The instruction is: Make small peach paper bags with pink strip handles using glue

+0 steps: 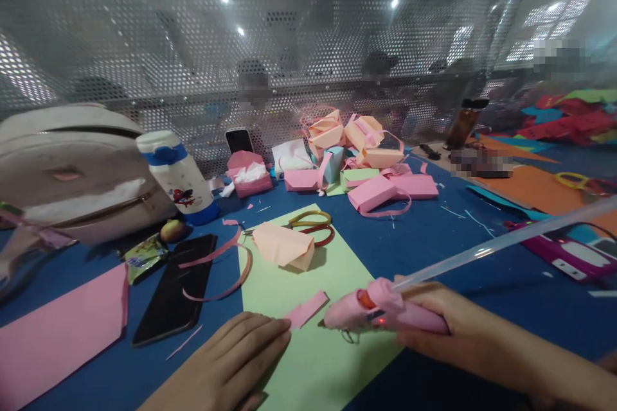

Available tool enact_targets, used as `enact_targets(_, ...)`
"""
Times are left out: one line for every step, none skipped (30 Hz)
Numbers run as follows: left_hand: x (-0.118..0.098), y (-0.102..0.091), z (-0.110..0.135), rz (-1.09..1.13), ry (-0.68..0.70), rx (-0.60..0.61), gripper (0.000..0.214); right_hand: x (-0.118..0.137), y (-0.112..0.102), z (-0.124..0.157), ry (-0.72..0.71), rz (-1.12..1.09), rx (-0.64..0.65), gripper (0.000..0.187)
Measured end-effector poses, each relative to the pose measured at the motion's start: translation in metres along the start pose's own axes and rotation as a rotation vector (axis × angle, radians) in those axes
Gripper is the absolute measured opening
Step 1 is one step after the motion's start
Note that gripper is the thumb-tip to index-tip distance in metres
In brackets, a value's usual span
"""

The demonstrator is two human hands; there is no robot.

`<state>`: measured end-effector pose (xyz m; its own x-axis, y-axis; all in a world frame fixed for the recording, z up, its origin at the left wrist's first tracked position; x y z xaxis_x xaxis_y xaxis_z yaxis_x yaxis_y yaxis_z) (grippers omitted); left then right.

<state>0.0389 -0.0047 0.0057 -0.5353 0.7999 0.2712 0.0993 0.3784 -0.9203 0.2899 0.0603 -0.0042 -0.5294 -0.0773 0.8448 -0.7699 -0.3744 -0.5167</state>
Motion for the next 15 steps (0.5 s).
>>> enact_targets(0.0,0.0,0.001,-0.001,0.0,-0.003,0.04,0.003,0.007,-0.001,-0.014,-0.011,0.055,0.052)
enact_targets(0.0,0.001,0.001,0.001,0.0,-0.005,0.04,0.006,0.012,-0.002,-0.027,-0.016,0.104,0.05)
enact_targets(0.001,0.001,0.001,0.005,-0.001,-0.006,0.041,0.008,0.016,-0.004,-0.04,-0.015,0.145,0.049)
enact_targets(0.001,0.001,0.002,0.011,-0.003,-0.009,0.041,0.009,0.018,-0.005,-0.048,-0.012,0.169,0.048)
enact_targets(0.001,0.001,0.002,0.017,-0.004,-0.008,0.041,0.009,0.019,-0.007,-0.047,-0.009,0.177,0.049)
enact_targets(0.001,0.001,0.002,0.022,-0.003,-0.006,0.042,0.009,0.019,-0.008,-0.04,-0.001,0.172,0.05)
enact_targets(0.001,0.001,0.002,0.025,-0.002,-0.002,0.042,0.007,0.018,-0.01,-0.027,0.013,0.16,0.053)
enact_targets(0.001,0.001,0.002,0.025,-0.001,0.0,0.042,0.005,0.016,-0.012,-0.008,0.033,0.134,0.056)
enact_targets(0.001,0.001,0.001,0.025,-0.001,-0.002,0.041,0.003,0.014,-0.013,0.011,0.054,0.104,0.059)
enact_targets(0.001,0.001,0.001,0.024,-0.002,-0.006,0.041,0.001,0.013,-0.014,0.027,0.074,0.081,0.062)
enact_targets(0.001,0.0,0.001,0.023,-0.002,-0.012,0.041,0.0,0.013,-0.016,0.035,0.087,0.07,0.065)
enact_targets(0.001,0.0,0.001,0.023,-0.002,-0.02,0.041,0.0,0.014,-0.017,0.037,0.092,0.076,0.067)
enact_targets(0.001,0.0,0.001,0.025,-0.004,-0.023,0.041,0.0,0.016,-0.018,0.035,0.089,0.092,0.068)
enact_targets(0.001,0.001,0.001,0.027,-0.006,-0.025,0.041,0.001,0.018,-0.018,0.031,0.079,0.113,0.068)
enact_targets(0.001,0.001,0.001,0.028,-0.006,-0.025,0.04,0.002,0.02,-0.019,0.028,0.067,0.132,0.067)
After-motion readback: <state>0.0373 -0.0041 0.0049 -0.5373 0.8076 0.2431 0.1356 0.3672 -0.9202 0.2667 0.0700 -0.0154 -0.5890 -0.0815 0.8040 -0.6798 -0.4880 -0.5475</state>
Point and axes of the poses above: each hand's wrist, its own z-axis away from the middle knuckle, its own y-axis out of the palm, x = y × z, the point moved 8 cm from there along -z, towards the middle knuckle, and after that the axes turned 13 degrees about -z, right-handed, at the moved point
